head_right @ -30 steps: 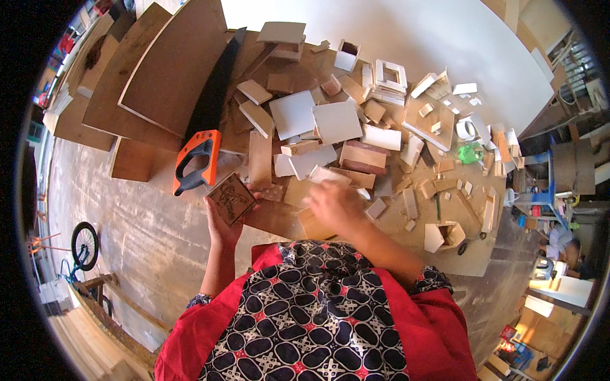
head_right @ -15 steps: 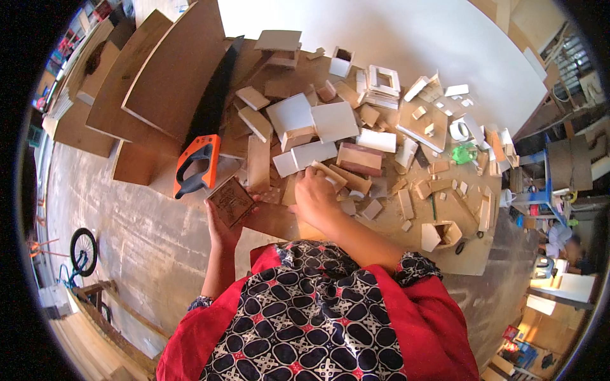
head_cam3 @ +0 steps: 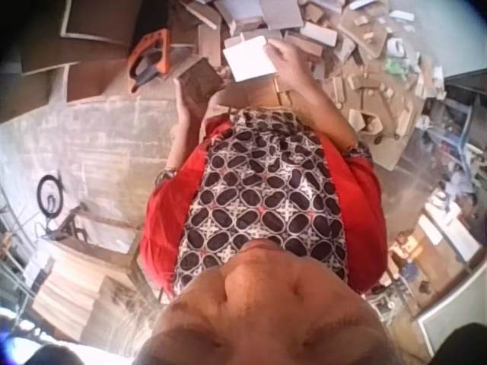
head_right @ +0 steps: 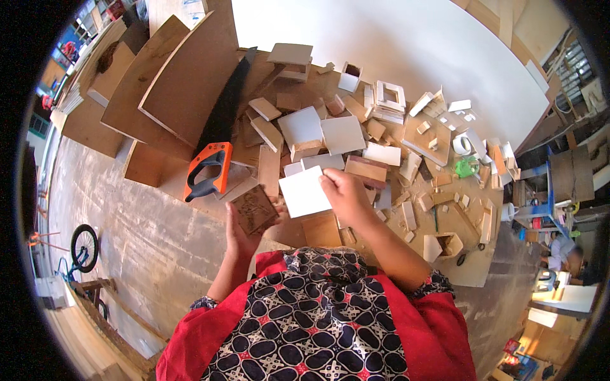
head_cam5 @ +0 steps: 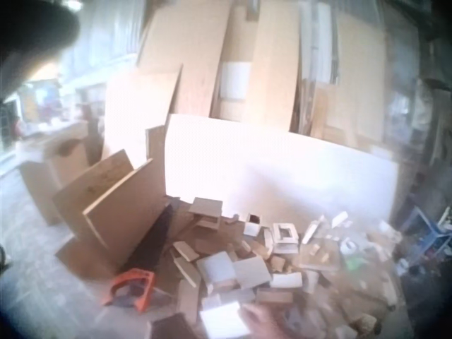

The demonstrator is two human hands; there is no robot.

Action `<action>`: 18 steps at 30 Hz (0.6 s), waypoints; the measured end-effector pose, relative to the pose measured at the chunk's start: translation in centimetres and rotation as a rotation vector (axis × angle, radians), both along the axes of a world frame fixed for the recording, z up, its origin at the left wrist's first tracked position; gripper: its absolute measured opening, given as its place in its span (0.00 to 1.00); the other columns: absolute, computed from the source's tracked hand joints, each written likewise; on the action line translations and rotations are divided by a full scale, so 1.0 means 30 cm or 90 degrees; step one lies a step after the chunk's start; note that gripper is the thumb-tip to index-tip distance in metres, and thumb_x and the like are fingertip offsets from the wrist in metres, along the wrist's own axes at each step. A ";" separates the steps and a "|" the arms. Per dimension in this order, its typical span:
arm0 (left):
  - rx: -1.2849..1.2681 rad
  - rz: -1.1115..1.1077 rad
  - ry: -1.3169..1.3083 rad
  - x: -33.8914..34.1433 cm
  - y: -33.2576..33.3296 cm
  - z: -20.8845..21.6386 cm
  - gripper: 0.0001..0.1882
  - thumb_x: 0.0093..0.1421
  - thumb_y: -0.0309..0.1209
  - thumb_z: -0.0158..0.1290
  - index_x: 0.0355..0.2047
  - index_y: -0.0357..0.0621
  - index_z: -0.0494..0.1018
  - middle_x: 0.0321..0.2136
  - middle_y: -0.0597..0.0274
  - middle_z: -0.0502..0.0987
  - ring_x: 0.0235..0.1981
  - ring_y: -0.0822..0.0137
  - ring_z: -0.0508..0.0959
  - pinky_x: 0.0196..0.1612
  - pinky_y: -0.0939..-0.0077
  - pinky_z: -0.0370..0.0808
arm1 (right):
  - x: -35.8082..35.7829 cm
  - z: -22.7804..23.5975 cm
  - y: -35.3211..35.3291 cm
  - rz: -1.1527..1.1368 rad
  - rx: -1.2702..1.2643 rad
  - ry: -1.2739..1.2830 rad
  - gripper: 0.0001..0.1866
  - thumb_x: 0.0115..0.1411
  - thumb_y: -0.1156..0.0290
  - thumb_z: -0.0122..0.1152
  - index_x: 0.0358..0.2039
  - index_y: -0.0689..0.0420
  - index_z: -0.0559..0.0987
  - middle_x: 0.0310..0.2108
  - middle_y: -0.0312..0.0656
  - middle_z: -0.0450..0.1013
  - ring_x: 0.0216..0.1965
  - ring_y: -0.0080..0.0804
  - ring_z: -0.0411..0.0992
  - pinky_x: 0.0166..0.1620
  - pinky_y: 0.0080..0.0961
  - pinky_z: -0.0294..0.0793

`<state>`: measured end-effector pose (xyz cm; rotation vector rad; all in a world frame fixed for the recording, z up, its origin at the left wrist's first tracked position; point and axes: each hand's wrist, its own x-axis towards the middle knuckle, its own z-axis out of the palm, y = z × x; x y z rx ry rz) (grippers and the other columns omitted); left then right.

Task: The person assembles a small wooden model by picking up pieces, aligning them, and joining them together.

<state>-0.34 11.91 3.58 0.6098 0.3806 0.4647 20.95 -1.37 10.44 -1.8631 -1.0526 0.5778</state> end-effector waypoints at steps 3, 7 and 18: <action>-0.074 -0.010 0.083 0.068 -0.067 0.056 0.47 0.59 0.69 0.30 0.61 0.41 0.58 0.55 0.51 0.69 0.55 0.52 0.71 0.53 0.50 0.70 | -0.038 0.010 -0.010 -0.024 0.080 0.326 0.10 0.66 0.70 0.50 0.30 0.64 0.72 0.21 0.29 0.66 0.26 0.12 0.62 0.29 0.19 0.65; -0.155 -0.156 -0.076 0.135 -0.111 0.081 0.51 0.56 0.73 0.25 0.62 0.41 0.56 0.58 0.53 0.66 0.57 0.54 0.69 0.57 0.51 0.68 | -0.095 0.010 -0.013 -0.032 0.055 0.191 0.07 0.62 0.71 0.57 0.37 0.62 0.75 0.27 0.34 0.73 0.28 0.17 0.69 0.34 0.16 0.69; -0.239 -0.233 0.096 0.173 -0.129 0.160 0.57 0.49 0.79 0.26 0.61 0.42 0.59 0.56 0.52 0.68 0.55 0.53 0.71 0.58 0.59 0.67 | -0.084 0.130 -0.062 0.210 -0.035 -0.352 0.49 0.36 0.53 0.76 0.58 0.59 0.66 0.54 0.47 0.64 0.57 0.46 0.61 0.60 0.43 0.59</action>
